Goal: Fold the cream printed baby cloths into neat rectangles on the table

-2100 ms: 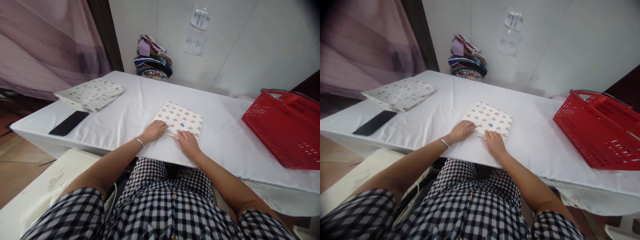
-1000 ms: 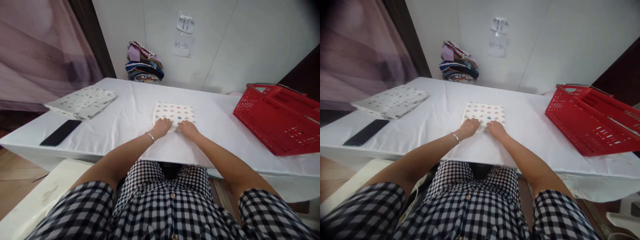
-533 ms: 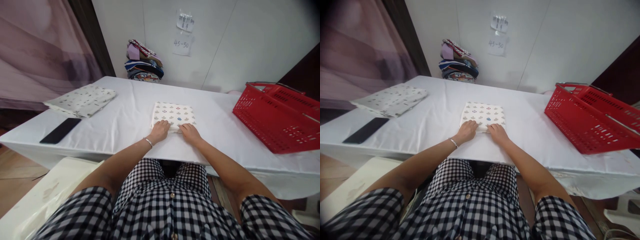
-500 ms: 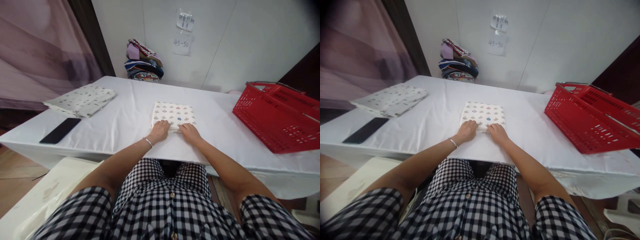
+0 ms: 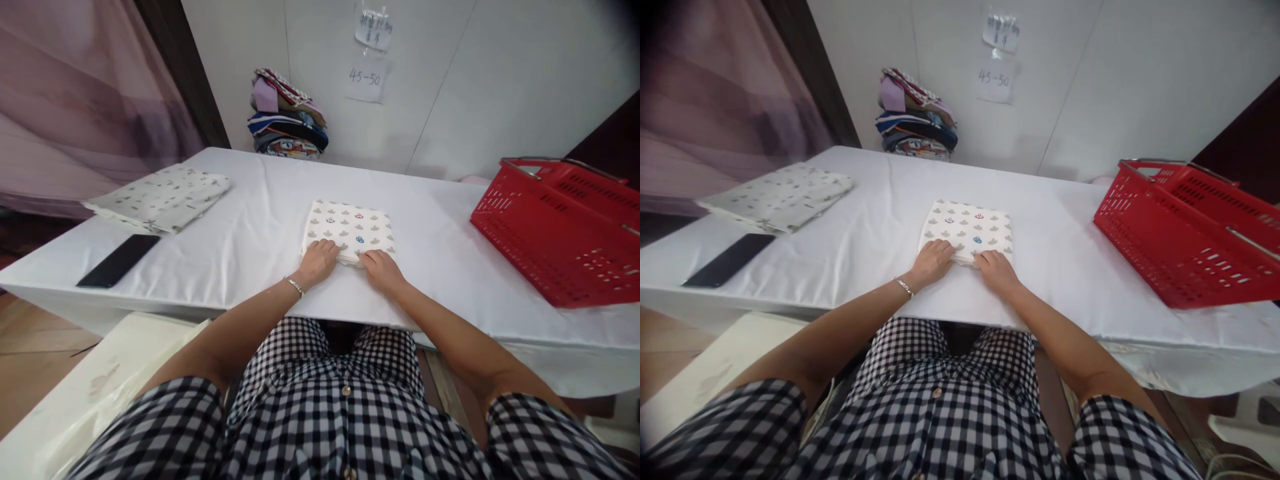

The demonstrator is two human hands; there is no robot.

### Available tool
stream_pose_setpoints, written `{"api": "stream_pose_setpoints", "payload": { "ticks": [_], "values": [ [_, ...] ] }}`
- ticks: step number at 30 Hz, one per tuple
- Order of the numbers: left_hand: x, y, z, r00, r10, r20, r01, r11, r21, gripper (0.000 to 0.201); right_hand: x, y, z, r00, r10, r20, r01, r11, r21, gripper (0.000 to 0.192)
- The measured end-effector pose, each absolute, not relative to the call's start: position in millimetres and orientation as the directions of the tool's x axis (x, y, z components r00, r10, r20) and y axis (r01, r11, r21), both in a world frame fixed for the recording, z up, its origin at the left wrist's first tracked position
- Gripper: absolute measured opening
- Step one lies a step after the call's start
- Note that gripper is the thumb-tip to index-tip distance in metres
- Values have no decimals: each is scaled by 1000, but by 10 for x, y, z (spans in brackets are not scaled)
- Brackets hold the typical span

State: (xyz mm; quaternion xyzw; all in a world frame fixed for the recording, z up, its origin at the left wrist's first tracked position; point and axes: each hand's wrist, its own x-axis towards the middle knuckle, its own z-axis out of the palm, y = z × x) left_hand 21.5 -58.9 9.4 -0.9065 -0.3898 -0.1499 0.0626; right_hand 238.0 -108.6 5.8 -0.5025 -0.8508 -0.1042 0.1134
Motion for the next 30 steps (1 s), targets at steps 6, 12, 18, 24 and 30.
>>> {"api": "stream_pose_setpoints", "payload": {
  "ticks": [6, 12, 18, 24, 30],
  "values": [
    [172, -568, 129, 698, 630, 341, 661, -750, 34, 14, 2360, -1162, -25, -450, 826, 338, 879, 476, 7, 42],
    [146, -539, 80, 701, 624, 346, 656, -754, 31, 11, 2352, -1183, -73, -401, 840, 365, 899, 438, -21, 37],
    [154, -554, 38, 705, 585, 401, 606, -791, 88, 26, 2340, -1177, -65, -379, 853, 360, 909, 417, -31, 36],
    [314, -618, -5, 695, 590, 411, 618, -782, 77, 19, 2193, -1195, -35, -433, 812, 392, 875, 483, -34, 38],
    [113, -613, -7, 691, 604, 398, 608, -783, 134, 18, 2132, -1201, -113, -413, 809, 418, 876, 478, -59, 38]
  ]
}}
